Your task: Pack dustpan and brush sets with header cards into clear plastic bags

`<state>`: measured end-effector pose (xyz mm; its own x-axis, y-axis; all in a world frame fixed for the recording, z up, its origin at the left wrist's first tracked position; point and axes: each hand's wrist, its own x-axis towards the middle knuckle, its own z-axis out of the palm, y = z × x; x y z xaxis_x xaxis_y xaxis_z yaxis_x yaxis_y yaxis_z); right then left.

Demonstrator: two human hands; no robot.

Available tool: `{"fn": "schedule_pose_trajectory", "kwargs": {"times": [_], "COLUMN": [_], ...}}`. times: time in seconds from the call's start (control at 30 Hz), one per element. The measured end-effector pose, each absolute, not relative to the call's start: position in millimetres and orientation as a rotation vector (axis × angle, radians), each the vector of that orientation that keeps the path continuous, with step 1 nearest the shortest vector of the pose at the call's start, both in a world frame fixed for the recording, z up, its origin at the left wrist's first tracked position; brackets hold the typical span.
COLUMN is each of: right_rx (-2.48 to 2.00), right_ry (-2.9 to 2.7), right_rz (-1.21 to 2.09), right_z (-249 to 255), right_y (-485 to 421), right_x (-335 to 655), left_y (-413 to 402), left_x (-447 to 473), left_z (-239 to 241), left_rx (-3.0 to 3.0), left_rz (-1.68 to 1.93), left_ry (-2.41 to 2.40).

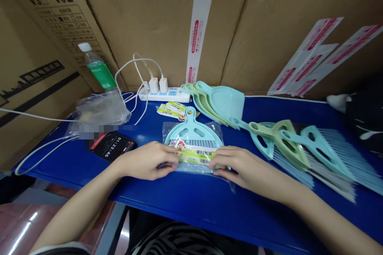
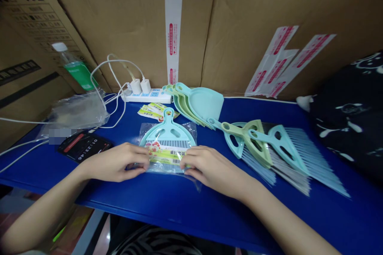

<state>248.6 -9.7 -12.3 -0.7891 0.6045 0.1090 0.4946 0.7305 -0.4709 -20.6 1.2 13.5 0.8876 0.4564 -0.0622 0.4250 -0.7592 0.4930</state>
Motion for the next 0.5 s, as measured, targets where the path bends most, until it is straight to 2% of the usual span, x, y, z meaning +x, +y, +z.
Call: {"fn": "schedule_pose_trajectory", "kwargs": {"times": [0.5], "right_rx": [-0.907], "right_ry": [-2.662], "right_rz": [0.644], "right_z": [-6.0], "right_y": [-12.8], "right_x": [246.3], "left_y": [1.1], "left_x": [-20.7], "left_z": [13.1], "left_rx": [2.548], "left_rz": [0.085], "left_ry": [0.648]}}
